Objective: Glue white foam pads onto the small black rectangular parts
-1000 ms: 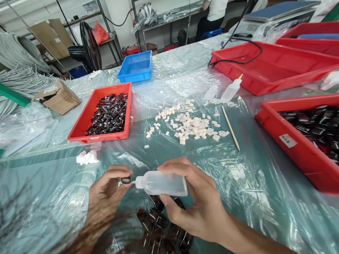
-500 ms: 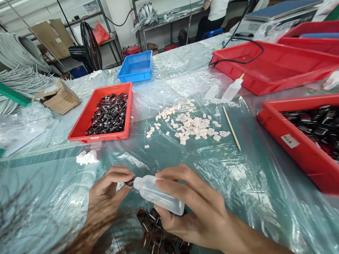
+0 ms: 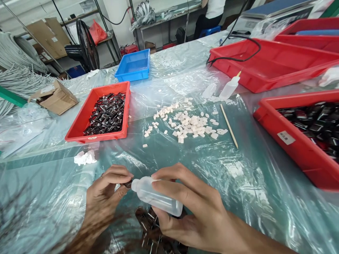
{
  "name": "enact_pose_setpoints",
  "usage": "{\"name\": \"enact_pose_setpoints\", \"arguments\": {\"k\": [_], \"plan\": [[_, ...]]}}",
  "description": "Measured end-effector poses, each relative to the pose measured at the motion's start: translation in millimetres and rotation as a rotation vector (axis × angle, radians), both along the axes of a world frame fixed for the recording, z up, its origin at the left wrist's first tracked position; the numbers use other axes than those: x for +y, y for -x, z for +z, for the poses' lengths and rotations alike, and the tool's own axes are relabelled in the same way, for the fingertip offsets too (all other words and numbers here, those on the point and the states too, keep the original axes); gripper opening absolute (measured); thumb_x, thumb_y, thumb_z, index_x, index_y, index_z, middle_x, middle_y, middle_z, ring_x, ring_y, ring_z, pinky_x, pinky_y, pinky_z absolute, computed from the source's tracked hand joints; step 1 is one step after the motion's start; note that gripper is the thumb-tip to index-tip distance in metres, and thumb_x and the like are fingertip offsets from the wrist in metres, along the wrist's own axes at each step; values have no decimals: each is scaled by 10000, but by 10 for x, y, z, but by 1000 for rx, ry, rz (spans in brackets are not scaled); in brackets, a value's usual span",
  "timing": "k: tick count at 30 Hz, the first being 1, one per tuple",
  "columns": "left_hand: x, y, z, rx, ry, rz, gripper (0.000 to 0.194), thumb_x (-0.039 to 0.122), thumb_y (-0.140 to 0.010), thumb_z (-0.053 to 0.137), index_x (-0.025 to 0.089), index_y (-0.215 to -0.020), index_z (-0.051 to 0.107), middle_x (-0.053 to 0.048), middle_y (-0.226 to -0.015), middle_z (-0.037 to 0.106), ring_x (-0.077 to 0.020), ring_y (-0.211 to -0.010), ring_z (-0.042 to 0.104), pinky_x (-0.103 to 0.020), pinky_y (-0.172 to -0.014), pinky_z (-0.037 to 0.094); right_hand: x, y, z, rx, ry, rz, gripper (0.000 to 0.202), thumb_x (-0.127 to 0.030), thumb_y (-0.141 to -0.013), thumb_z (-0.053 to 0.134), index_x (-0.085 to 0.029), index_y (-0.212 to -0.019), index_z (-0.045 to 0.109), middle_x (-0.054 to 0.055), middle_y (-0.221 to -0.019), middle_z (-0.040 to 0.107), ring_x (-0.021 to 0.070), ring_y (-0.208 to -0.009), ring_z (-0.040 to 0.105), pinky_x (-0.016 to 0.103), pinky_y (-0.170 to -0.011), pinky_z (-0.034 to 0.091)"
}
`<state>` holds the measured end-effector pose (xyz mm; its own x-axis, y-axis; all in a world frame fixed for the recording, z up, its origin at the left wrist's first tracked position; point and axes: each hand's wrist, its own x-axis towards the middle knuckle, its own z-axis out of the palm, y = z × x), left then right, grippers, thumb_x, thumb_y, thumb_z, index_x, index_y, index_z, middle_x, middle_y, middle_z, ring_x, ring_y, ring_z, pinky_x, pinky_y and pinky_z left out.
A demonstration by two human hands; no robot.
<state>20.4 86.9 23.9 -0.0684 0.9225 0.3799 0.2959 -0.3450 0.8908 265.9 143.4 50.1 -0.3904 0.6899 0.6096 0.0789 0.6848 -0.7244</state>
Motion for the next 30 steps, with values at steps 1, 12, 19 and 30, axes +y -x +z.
{"name": "enact_pose_setpoints", "arguments": {"k": [1, 12, 19, 30], "plan": [[-1, 1, 0, 2, -1, 3, 329, 91, -941, 788, 374, -1097, 846, -21, -978, 828, -222, -937, 727, -374, -770, 611, 6, -5, -2, -22, -25, 12, 630, -137, -811, 835, -362, -1379, 680, 73, -1098, 817, 247, -905, 835, 314, -696, 731], [3, -40, 1, -74, 91, 9, 274, 132, -929, 819, 368, -1066, 841, -28, -1024, 862, -216, -936, 808, -300, -694, 659, 65, -1, -100, 89, 237, -10, 391, -216, -872, 819, -369, -1209, 694, 38, -1116, 798, 234, -978, 810, 306, -737, 707], [-49, -55, -42, -81, 140, 11, 142, 205, -947, 805, 331, -998, 845, -53, -1028, 872, -234, -934, 833, -286, -642, 677, 473, 8, -377, 297, 698, 68, 355, -403, -922, 834, -291, -1246, 742, 63, -1226, 793, 237, -1120, 788, 340, -915, 668], [42, -42, -83, -51, 327, 6, 279, 517, -1010, 691, 246, -1066, 725, -98, -1065, 839, -275, -996, 788, -315, -661, 652, 910, -158, -585, -309, 397, 109, 623, -435, -745, 949, -295, -1283, 667, 74, -1325, 749, 293, -1258, 721, 391, -1014, 602]]}}
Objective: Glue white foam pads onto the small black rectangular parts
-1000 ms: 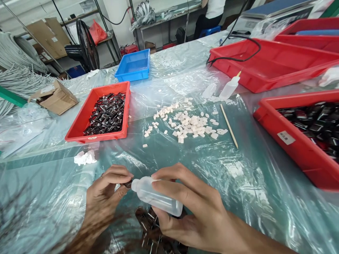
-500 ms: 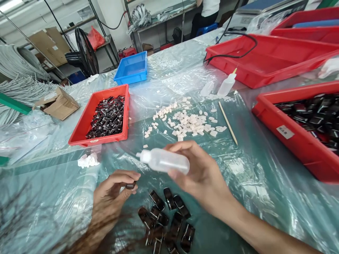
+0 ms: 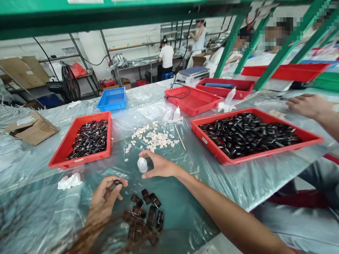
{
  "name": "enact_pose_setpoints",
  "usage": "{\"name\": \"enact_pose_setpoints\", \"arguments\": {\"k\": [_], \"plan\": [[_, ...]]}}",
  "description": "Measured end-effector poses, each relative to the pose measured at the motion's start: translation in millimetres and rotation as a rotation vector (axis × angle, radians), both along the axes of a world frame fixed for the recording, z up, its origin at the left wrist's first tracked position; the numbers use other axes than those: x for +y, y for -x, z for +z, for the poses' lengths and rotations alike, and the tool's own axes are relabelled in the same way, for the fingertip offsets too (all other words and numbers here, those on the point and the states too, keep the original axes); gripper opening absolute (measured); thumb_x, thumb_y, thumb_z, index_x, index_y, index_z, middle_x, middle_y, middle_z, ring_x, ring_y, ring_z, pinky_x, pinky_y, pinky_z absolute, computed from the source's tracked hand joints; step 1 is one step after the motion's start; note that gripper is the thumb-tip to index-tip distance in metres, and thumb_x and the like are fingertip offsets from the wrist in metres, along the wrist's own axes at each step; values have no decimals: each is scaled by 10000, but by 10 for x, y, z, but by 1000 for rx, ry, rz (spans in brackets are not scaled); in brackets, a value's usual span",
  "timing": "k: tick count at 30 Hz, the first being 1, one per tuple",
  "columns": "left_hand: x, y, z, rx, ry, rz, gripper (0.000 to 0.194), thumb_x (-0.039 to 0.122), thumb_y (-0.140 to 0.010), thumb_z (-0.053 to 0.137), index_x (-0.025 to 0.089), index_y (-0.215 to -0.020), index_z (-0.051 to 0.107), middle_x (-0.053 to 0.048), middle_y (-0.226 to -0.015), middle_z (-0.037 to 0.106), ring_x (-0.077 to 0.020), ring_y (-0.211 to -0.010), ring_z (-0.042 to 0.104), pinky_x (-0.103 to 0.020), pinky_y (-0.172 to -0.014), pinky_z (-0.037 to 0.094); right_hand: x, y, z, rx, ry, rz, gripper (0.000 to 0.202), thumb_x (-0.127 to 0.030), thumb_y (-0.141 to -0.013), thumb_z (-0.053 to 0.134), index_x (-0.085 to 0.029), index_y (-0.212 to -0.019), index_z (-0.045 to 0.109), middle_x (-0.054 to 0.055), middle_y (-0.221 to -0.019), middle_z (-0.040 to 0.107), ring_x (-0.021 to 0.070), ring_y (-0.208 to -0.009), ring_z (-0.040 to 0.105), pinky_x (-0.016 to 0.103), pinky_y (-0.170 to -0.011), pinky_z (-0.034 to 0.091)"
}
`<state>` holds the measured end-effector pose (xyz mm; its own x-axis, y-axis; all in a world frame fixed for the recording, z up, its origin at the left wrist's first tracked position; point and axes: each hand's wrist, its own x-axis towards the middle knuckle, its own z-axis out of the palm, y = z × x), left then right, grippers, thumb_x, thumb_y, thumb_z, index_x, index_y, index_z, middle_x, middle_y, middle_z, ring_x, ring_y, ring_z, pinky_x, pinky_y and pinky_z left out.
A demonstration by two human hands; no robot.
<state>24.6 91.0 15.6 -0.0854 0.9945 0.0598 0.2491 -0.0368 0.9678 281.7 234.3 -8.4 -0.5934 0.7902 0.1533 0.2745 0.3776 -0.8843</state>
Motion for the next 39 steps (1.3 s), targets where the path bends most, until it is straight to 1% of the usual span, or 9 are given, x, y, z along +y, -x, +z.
{"name": "enact_pose_setpoints", "arguments": {"k": [2, 5, 10, 16, 23, 25, 29, 34, 39], "plan": [[-14, 14, -13, 85, -34, -15, 266, 522, -1021, 663, 268, -1077, 718, -83, -1065, 851, -268, -956, 797, -327, -678, 651, 124, -113, 31, -41, -69, -42, 639, -439, -808, 912, -287, -1372, 651, 93, -1402, 712, 268, -1292, 693, 387, -1063, 583], [-61, 23, -34, 313, -117, -68, 211, 475, -1042, 624, 317, -1112, 744, -42, -1070, 872, -248, -832, 803, -374, -777, 665, 283, -196, -7, -137, -167, -246, 351, -420, -1052, 665, -223, -1343, 660, 127, -1382, 696, 243, -1215, 693, 452, -1077, 582], [-133, -16, -74, 488, -206, -291, 234, 398, -1071, 543, 402, -1173, 753, -45, -1130, 874, -331, -942, 830, -444, -810, 663, 362, -118, -124, -341, -254, -384, 295, -414, -1067, 694, -180, -1246, 717, 86, -1277, 744, 231, -1132, 730, 470, -1014, 638], [-164, -14, -82, 504, -145, -332, 226, 443, -1091, 494, 483, -1210, 682, -32, -1127, 862, -371, -934, 822, -502, -781, 646, 249, -9, -41, -483, -301, -356, 272, -386, -1067, 701, -175, -1238, 723, 85, -1277, 749, 223, -1113, 740, 449, -984, 654], [-179, -36, -110, 544, -251, -311, 226, 350, -1117, 454, 323, -1209, 658, -41, -1029, 853, -259, -787, 810, -366, -719, 616, 193, 26, -68, -509, -292, -301, 182, -322, -1076, 666, -172, -1169, 710, 71, -1222, 738, 193, -1012, 716, 387, -900, 629], [-175, -41, -140, 536, -260, -303, 223, 360, -1121, 469, 301, -1227, 656, -40, -992, 853, -238, -768, 799, -335, -694, 594, 204, -1, -105, -503, -283, -288, 120, -241, -1079, 611, -187, -1132, 703, 75, -1181, 750, 176, -928, 704, 329, -821, 591], [-180, -52, -161, 521, -265, -289, 204, 361, -1121, 492, 301, -1226, 655, -26, -979, 856, -204, -728, 774, -314, -705, 590, 224, -71, -165, -478, -275, -281, 195, -145, -1028, 559, -227, -1150, 688, 84, -1120, 773, 174, -822, 688, 278, -709, 509], [-208, -82, -144, 588, -244, -271, 218, 378, -1109, 513, 317, -1236, 679, -3, -918, 847, -196, -675, 756, -319, -699, 598, 238, -132, -192, -461, -270, -255, 287, -131, -1014, 546, -229, -1230, 706, 103, -1130, 755, 195, -816, 690, 289, -706, 521], [-220, -82, -109, 640, -201, -215, 241, 420, -1087, 551, 327, -1229, 722, 0, -901, 850, -208, -672, 760, -338, -721, 627, 234, -140, -143, -421, -258, -205, 182, -126, -1005, 595, -207, -1061, 749, 126, -1186, 735, 214, -878, 711, 324, -804, 577]]}}
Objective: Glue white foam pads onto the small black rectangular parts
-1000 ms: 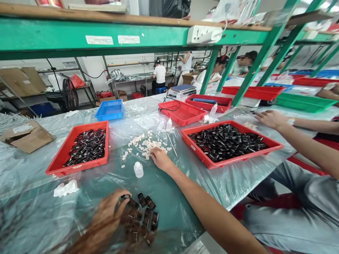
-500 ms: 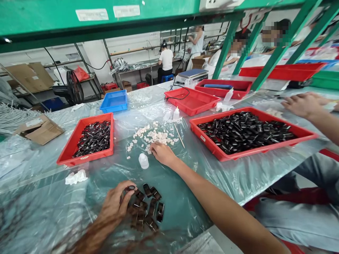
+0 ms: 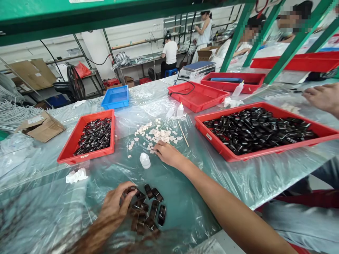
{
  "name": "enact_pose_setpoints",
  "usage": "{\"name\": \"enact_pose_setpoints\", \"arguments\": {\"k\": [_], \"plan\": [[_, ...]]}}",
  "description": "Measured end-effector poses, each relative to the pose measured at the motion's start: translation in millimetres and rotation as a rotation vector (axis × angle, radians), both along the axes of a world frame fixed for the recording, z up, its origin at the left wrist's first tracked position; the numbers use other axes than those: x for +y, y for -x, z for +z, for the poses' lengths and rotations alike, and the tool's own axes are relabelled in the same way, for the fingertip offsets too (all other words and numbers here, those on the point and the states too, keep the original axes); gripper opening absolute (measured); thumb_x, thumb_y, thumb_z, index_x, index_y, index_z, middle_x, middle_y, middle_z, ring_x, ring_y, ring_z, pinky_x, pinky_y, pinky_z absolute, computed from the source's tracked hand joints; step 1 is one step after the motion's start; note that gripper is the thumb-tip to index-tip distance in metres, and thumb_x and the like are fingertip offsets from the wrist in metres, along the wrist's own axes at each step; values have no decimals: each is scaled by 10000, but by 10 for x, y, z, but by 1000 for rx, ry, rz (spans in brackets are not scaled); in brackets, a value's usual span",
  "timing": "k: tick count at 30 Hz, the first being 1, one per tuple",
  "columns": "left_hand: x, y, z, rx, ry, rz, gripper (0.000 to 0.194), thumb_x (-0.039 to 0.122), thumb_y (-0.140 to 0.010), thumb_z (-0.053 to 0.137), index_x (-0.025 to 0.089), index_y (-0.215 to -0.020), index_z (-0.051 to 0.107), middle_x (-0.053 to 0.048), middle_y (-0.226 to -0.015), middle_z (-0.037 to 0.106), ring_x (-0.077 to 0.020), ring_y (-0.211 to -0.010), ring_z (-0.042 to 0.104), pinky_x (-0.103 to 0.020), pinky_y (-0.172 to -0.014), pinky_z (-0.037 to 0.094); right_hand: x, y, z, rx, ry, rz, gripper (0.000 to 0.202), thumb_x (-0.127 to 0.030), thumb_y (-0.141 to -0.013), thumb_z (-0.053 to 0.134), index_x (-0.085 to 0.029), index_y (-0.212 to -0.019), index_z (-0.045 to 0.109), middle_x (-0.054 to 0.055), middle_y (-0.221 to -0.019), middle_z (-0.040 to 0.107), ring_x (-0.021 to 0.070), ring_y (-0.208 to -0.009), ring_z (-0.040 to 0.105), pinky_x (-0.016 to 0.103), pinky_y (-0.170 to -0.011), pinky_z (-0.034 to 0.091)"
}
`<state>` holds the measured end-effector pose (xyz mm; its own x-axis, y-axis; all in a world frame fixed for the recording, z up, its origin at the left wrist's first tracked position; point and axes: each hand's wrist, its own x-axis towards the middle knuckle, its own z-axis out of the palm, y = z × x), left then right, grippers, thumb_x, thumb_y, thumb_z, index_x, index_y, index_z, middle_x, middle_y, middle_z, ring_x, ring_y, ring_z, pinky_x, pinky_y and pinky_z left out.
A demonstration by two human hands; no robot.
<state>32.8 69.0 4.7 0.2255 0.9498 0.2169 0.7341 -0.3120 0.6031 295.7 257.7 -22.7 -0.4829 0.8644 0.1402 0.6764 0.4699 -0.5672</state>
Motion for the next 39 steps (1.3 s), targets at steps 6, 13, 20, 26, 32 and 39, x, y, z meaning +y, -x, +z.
{"name": "enact_pose_setpoints", "arguments": {"k": [6, 13, 20, 26, 32, 39], "plan": [[32, -43, 9, -154, 40, 37, 275, 462, -1081, 543, 281, -1165, 733, -2, -818, 805, -182, -563, 679, -313, -608, 574, -148, -77, 349, 140, 4, -11, 236, -108, -1035, 532, -156, -1007, 761, 143, -1089, 743, 218, -877, 730, 383, -878, 607], [-22, -199, 46, -278, 99, 51, 296, 505, -1048, 587, 256, -1072, 745, 21, -718, 705, -166, -552, 637, -286, -586, 522, -1193, 40, 676, 560, 178, 141, 188, -346, -1069, 633, -279, -1172, 774, 31, -983, 750, 188, -755, 798, 322, -675, 667], [-81, -241, 35, -266, 98, -75, 250, 445, -1095, 527, 303, -1142, 727, 23, -769, 704, -147, -555, 538, -278, -538, 441, -1692, 215, 458, 620, 70, 131, 241, -344, -1068, 616, -492, -1210, 743, 18, -988, 749, 222, -760, 763, 374, -659, 681], [-83, -278, 25, -351, 113, -46, 243, 471, -1061, 573, 296, -1049, 741, 33, -697, 658, -166, -521, 555, -309, -518, 481, -1724, 230, 441, 588, -52, 76, 322, -415, -1032, 655, -622, -1266, 731, 3, -1048, 822, 304, -857, 830, 458, -731, 741], [-98, -303, 30, -497, 137, -68, 245, 457, -1035, 614, 257, -978, 743, 15, -645, 634, -161, -505, 565, -292, -479, 502, -1773, 270, 464, 643, -70, -35, 220, -441, -1013, 669, -583, -1143, 775, 32, -929, 852, 337, -795, 835, 506, -705, 713], [-121, -342, 67, -546, 176, -68, 200, 425, -1012, 610, 282, -933, 727, 52, -563, 563, -148, -423, 519, -280, -444, 455, -1821, 341, 444, 687, -44, -53, 186, -445, -1008, 671, -523, -1086, 821, 79, -874, 785, 343, -796, 800, 559, -662, 675]]}}
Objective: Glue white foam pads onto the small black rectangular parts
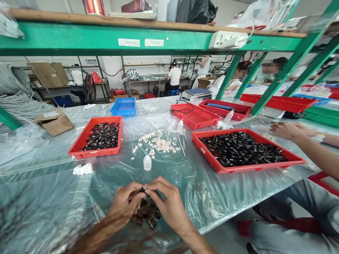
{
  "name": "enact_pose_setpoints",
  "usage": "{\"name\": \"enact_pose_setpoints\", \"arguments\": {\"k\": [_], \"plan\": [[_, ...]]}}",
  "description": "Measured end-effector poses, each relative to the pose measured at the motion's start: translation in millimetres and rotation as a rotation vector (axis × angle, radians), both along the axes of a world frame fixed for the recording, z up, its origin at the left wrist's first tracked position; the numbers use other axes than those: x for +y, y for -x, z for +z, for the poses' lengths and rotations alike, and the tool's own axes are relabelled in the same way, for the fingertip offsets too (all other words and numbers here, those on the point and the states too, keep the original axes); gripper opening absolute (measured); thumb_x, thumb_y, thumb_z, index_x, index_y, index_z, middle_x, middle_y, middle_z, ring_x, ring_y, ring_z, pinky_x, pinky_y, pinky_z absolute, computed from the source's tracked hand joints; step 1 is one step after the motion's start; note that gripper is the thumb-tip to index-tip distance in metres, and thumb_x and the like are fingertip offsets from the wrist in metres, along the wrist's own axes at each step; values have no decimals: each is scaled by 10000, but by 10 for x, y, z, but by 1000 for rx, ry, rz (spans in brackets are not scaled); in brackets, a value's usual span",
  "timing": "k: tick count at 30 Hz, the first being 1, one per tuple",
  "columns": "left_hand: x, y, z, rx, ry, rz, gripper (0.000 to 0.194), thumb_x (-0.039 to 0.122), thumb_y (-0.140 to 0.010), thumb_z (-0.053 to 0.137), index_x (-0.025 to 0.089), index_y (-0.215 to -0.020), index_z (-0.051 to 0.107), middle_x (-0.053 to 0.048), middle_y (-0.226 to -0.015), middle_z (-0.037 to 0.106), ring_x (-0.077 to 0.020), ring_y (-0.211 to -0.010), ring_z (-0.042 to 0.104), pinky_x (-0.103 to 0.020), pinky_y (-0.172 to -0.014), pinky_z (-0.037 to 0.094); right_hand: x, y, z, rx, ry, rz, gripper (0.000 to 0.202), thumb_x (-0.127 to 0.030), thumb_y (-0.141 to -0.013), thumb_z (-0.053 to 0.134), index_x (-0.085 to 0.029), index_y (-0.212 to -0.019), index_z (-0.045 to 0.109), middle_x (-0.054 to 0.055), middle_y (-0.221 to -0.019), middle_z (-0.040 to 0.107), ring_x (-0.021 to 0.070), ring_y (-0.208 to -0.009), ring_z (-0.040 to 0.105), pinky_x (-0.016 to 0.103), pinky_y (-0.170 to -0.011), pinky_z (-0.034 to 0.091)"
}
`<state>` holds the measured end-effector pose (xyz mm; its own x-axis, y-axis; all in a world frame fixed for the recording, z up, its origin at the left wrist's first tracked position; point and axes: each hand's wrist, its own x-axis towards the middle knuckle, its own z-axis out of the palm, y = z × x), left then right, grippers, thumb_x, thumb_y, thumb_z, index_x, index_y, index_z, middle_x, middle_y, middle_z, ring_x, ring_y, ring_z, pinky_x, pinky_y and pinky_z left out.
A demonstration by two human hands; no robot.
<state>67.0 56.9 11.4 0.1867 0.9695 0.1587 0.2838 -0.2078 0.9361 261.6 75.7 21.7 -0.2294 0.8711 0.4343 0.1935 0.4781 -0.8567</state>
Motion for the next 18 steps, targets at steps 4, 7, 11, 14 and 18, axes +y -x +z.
{"name": "enact_pose_setpoints", "arguments": {"k": [4, 7, 11, 14, 18], "plan": [[11, 8, -35, -1, -37, 72, 217, 393, -1029, 579, 283, -923, 733, 43, -619, 633, -160, -496, 592, -286, -526, 516, -17, 5, 89, -70, -10, 59, 299, -449, -1044, 601, -637, -1219, 754, 73, -959, 802, 321, -843, 804, 551, -721, 691], [44, 57, -93, 33, -81, 119, 272, 470, -1032, 588, 292, -923, 762, 21, -681, 708, -187, -558, 652, -300, -563, 547, -46, -2, 190, -128, -37, 136, 423, -399, -1056, 558, -685, -1344, 674, 47, -1076, 802, 318, -943, 814, 530, -808, 719], [110, 114, -117, 47, -65, 101, 301, 572, -985, 628, 338, -871, 780, -6, -656, 722, -256, -563, 679, -368, -548, 586, -29, -82, 326, -189, -39, 207, 441, -303, -1079, 506, -610, -1297, 735, 45, -1141, 815, 267, -999, 820, 443, -862, 709], [162, 130, -111, 76, -41, 75, 287, 588, -984, 607, 373, -905, 780, -27, -732, 751, -294, -631, 719, -404, -568, 619, 245, -260, 414, -320, -72, 248, 423, -209, -1047, 573, -541, -1182, 798, -6, -1190, 844, 210, -1024, 831, 375, -875, 686], [216, 161, -130, 176, -142, 102, 268, 592, -991, 574, 387, -921, 732, -6, -839, 773, -269, -665, 744, -361, -561, 632, 1130, -658, 488, -447, -86, -130, 214, -187, -1048, 643, -282, -1145, 808, 37, -1201, 827, 213, -1107, 797, 406, -970, 684]]}}
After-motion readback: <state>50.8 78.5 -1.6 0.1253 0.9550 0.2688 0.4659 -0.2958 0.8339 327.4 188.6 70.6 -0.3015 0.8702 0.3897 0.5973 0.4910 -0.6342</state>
